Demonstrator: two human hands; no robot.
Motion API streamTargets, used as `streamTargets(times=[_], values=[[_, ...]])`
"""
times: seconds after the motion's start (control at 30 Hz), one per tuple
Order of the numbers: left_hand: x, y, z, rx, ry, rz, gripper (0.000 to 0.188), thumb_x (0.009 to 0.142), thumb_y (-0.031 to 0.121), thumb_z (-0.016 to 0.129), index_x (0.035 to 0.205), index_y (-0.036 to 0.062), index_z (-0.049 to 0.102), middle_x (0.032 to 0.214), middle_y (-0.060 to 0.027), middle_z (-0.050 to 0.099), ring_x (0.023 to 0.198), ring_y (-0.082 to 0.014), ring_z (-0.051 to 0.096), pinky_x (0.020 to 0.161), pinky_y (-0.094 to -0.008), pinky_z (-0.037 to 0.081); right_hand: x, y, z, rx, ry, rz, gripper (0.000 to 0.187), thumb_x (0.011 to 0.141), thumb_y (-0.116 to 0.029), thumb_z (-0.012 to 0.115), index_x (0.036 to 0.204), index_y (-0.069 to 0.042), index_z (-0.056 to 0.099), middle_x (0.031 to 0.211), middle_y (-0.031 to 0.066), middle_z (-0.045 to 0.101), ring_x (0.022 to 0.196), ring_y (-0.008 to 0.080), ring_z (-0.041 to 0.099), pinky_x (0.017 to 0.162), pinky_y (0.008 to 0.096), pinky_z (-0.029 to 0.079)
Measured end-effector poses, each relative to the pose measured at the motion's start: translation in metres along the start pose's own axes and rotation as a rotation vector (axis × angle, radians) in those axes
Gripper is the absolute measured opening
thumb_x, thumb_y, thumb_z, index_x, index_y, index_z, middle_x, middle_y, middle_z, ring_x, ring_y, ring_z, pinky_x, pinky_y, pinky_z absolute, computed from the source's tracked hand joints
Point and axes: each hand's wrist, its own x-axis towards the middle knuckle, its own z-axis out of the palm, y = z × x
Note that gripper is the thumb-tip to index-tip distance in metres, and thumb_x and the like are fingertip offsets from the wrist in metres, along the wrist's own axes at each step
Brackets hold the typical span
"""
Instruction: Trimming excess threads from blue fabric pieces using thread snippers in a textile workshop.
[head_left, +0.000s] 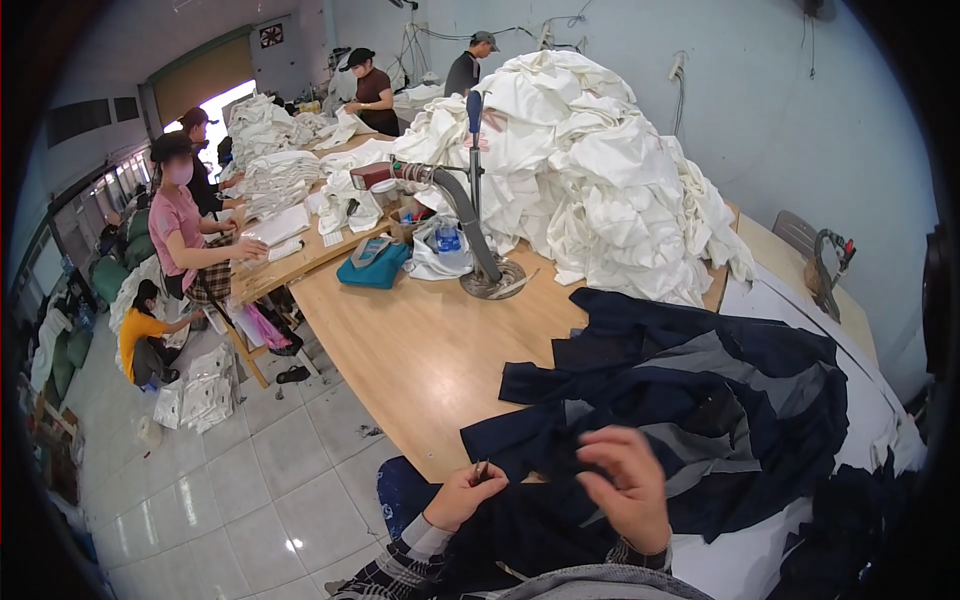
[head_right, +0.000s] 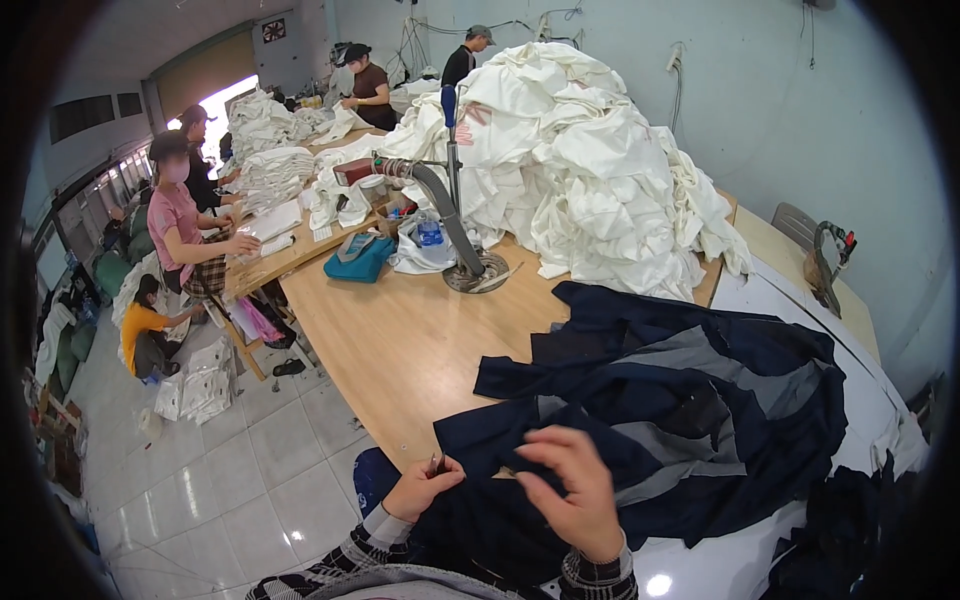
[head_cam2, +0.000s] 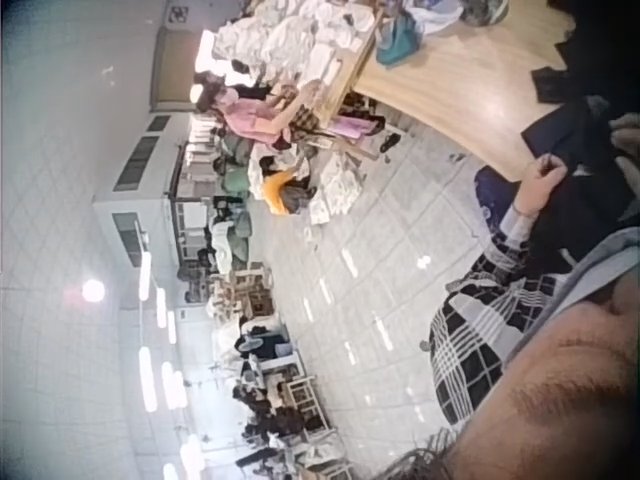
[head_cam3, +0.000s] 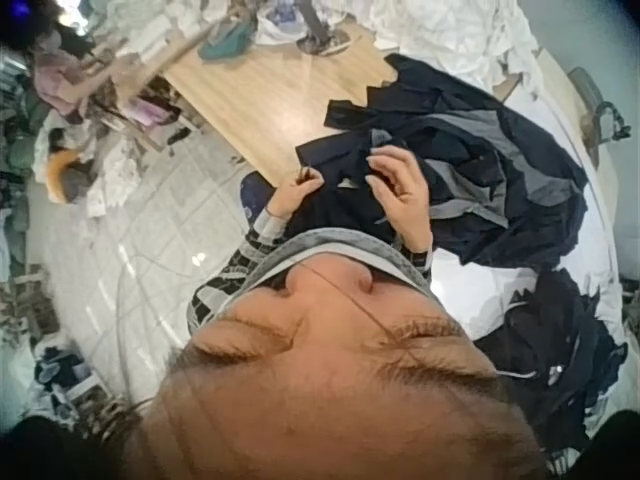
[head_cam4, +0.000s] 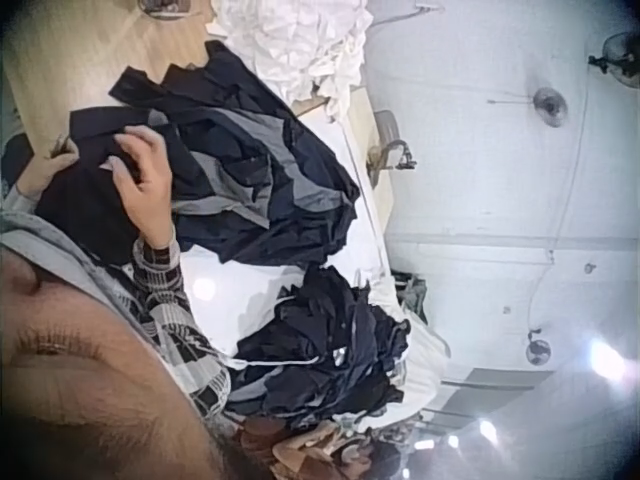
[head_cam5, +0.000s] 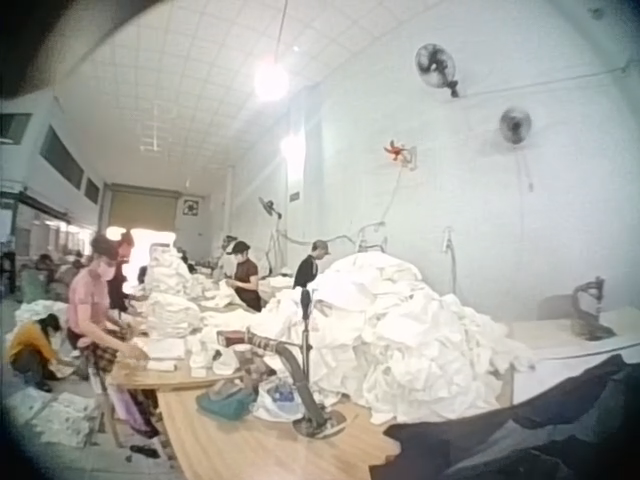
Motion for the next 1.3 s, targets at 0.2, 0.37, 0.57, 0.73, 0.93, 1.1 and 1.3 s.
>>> streamTargets(times=[0.2, 0.37, 0.57, 0.73, 0.93, 1.1, 1.3], values=[[-0.008, 0.016, 0.005, 0.03, -0.132, -0.009, 0.012, 0.088, 0.011, 0.06, 0.094, 0.0004, 0.06, 0.084, 0.0042, 0.056, 0.074, -0.0025, 0.048, 0.067, -0.0164, 0.038, -0.021, 0.048, 0.03, -0.124, -0.451, 0.071, 0.032, 0.08, -0.015, 0.067, 0.108, -0.002, 0.061, 0.102, 0.0132, 0.063, 0.096, 0.0268, 0.059, 0.08, 0.0308, 0.047], [-0.004, 0.012, 0.01, 0.122, -0.228, 0.037, 0.015, 0.087, 0.013, 0.062, 0.096, 0.0011, 0.06, 0.08, 0.0053, 0.056, 0.07, -0.0017, 0.046, 0.061, -0.0166, 0.037, -0.044, 0.052, 0.029, 0.049, -0.288, 0.416, 0.015, 0.082, -0.008, 0.064, 0.094, 0.002, 0.064, 0.086, 0.0095, 0.067, 0.074, 0.0137, 0.061, 0.068, 0.0231, 0.047], [-0.007, 0.019, 0.037, 0.493, -0.273, 0.274, 0.024, 0.081, 0.018, 0.069, 0.097, 0.0022, 0.062, 0.075, -0.002, 0.06, 0.064, -0.0075, 0.051, 0.059, -0.0202, 0.041, -0.055, 0.046, 0.025, -0.026, -0.155, 0.447, 0.015, 0.081, -0.007, 0.066, 0.093, 0.002, 0.065, 0.081, 0.0064, 0.065, 0.071, 0.0102, 0.059, 0.061, 0.0212, 0.045], [-0.006, 0.005, 0.036, 0.394, -0.29, 0.267, 0.02, 0.083, 0.013, 0.066, 0.098, 0.0005, 0.062, 0.081, -0.0063, 0.065, 0.071, -0.0105, 0.059, 0.066, -0.0222, 0.046, -0.062, 0.044, 0.02, -0.026, -0.114, 0.466, 0.016, 0.077, -0.005, 0.068, 0.091, 0.003, 0.065, 0.077, 0.0033, 0.064, 0.07, 0.0072, 0.056, 0.062, 0.0193, 0.041], [-0.009, 0.001, 0.042, 0.367, -0.249, 0.104, 0.022, 0.085, 0.009, 0.062, 0.103, -0.002, 0.059, 0.09, -0.0065, 0.065, 0.081, -0.0075, 0.058, 0.072, -0.0227, 0.048, -0.073, 0.056, 0.027, 0.069, 0.124, 0.434, 0.008, 0.077, -0.003, 0.067, 0.082, 0.003, 0.064, 0.075, 0.0027, 0.06, 0.07, 0.008, 0.053, 0.062, 0.0195, 0.04], [-0.004, 0.009, 0.02, 0.275, -0.095, -0.049, 0.013, 0.086, 0.011, 0.062, 0.095, 0.0009, 0.062, 0.08, 0.0029, 0.059, 0.071, -0.0038, 0.051, 0.063, -0.019, 0.043, -0.06, 0.064, 0.036, 0.267, 0.254, 0.588, 0.012, 0.085, -0.008, 0.062, 0.092, 0.001, 0.062, 0.08, -0.0025, 0.058, 0.074, 0.0047, 0.05, 0.067, 0.0182, 0.041], [-0.001, 0.025, 0.014, 0.136, 0.013, -0.329, 0.012, 0.085, 0.015, 0.065, 0.091, 0.0056, 0.063, 0.068, 0.0083, 0.052, 0.057, -0.0023, 0.043, 0.052, -0.0171, 0.035, -0.062, 0.078, 0.033, 0.474, 0.314, 0.659, 0.011, 0.083, -0.003, 0.062, 0.093, 0.001, 0.064, 0.084, -0.0007, 0.062, 0.077, 0.006, 0.055, 0.073, 0.0183, 0.043]])
